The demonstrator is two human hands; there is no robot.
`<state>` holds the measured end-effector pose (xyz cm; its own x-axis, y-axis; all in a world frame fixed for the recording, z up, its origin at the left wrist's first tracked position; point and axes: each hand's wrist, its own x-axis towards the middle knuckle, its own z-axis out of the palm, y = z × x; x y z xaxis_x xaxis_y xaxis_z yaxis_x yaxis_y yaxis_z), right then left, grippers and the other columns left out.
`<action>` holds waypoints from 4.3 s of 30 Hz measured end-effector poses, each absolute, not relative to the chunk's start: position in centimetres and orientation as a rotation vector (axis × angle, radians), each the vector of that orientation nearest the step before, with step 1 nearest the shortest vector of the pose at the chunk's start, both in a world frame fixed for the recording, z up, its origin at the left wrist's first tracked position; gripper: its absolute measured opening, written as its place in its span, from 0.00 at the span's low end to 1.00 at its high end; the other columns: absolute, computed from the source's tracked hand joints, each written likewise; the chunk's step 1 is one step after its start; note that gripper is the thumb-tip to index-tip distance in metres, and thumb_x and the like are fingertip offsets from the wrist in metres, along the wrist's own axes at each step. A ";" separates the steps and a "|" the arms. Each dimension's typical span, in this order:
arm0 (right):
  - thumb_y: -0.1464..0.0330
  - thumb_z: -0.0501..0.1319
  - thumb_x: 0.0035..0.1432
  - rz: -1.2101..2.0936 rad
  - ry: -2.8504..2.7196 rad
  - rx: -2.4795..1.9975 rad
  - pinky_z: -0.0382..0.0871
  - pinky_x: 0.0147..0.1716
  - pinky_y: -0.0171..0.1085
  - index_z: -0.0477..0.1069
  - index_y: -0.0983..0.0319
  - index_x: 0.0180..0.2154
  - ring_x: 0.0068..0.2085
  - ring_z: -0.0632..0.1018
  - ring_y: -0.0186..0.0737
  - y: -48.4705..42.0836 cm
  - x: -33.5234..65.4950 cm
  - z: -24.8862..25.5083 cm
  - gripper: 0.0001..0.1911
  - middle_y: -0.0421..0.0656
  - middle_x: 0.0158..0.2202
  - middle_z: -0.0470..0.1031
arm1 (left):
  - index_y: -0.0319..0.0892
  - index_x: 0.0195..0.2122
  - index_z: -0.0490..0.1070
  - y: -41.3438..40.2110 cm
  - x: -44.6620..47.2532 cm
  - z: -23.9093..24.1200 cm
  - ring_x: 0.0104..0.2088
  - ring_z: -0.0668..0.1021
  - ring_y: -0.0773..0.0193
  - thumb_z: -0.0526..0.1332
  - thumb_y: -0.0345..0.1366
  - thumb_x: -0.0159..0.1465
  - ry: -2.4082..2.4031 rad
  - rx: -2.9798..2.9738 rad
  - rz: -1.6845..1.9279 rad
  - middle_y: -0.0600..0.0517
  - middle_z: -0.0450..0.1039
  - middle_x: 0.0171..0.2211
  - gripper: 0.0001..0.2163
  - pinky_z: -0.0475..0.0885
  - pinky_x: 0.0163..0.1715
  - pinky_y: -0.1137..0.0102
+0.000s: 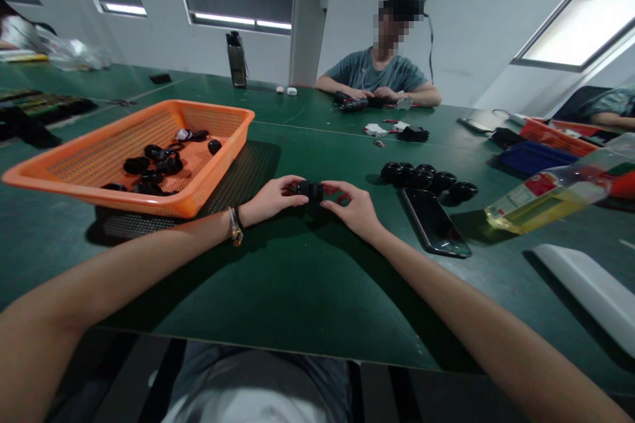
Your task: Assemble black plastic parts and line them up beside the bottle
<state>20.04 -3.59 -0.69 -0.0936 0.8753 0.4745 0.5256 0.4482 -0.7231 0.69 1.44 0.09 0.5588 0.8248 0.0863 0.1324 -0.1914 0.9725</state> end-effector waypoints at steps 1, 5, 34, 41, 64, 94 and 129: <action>0.71 0.63 0.46 0.462 -1.761 -1.204 0.70 0.31 0.37 0.73 0.59 0.41 0.37 0.77 0.40 -3.6 20.0 -0.7 0.17 0.42 0.36 0.78 | 0.36 0.43 0.67 1.4 0.7 0.1 0.42 0.74 0.60 0.66 0.36 0.47 0.812 1.668 0.769 0.46 0.72 0.42 0.22 0.67 0.46 0.61; 0.71 0.63 0.46 0.448 -1.779 -1.203 0.70 0.32 0.37 0.73 0.59 0.41 0.37 0.77 0.40 -3.7 20.1 -0.6 0.17 0.42 0.36 0.78 | 0.36 0.43 0.67 1.5 0.7 0.0 0.41 0.74 0.60 0.66 0.36 0.47 0.805 1.656 0.772 0.47 0.72 0.41 0.22 0.67 0.45 0.62; 0.71 0.63 0.45 0.462 -1.776 -1.230 0.70 0.32 0.37 0.73 0.60 0.41 0.37 0.76 0.40 -3.6 20.1 -0.7 0.17 0.42 0.36 0.78 | 0.36 0.44 0.67 1.5 0.7 -0.1 0.41 0.75 0.60 0.66 0.36 0.48 0.805 1.685 0.764 0.46 0.72 0.42 0.22 0.68 0.46 0.62; 0.71 0.63 0.45 0.417 -1.786 -1.207 0.70 0.32 0.38 0.74 0.58 0.41 0.39 0.76 0.41 -3.6 20.0 -0.6 0.17 0.42 0.37 0.77 | 0.36 0.44 0.67 1.5 0.7 0.0 0.41 0.75 0.60 0.66 0.36 0.47 0.803 1.686 0.762 0.46 0.72 0.42 0.22 0.68 0.45 0.63; 0.71 0.63 0.46 0.434 -1.792 -1.232 0.70 0.33 0.39 0.73 0.59 0.42 0.39 0.77 0.41 -3.6 20.1 -0.6 0.17 0.43 0.38 0.78 | 0.37 0.44 0.67 1.4 0.6 0.1 0.41 0.74 0.61 0.66 0.36 0.48 0.806 1.683 0.759 0.46 0.72 0.42 0.21 0.68 0.46 0.61; 0.71 0.63 0.46 0.436 -1.789 -1.232 0.70 0.33 0.39 0.73 0.59 0.41 0.39 0.77 0.41 -3.7 20.1 -0.6 0.16 0.43 0.38 0.78 | 0.36 0.43 0.67 1.4 0.7 0.2 0.41 0.74 0.61 0.66 0.36 0.47 0.810 1.661 0.755 0.47 0.72 0.41 0.22 0.67 0.45 0.62; 0.71 0.64 0.46 0.433 -1.792 -1.191 0.70 0.32 0.38 0.74 0.58 0.42 0.38 0.76 0.40 -3.4 20.2 -1.0 0.17 0.42 0.37 0.77 | 0.36 0.43 0.67 1.5 0.8 0.1 0.40 0.74 0.62 0.66 0.35 0.47 0.812 1.667 0.764 0.47 0.72 0.40 0.22 0.68 0.45 0.63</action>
<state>20.21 -3.39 -1.00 -0.1174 0.8622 0.4927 0.5419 0.4714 -0.6958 0.78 1.46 0.05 0.5608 0.8238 0.0827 0.1324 -0.1878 0.9732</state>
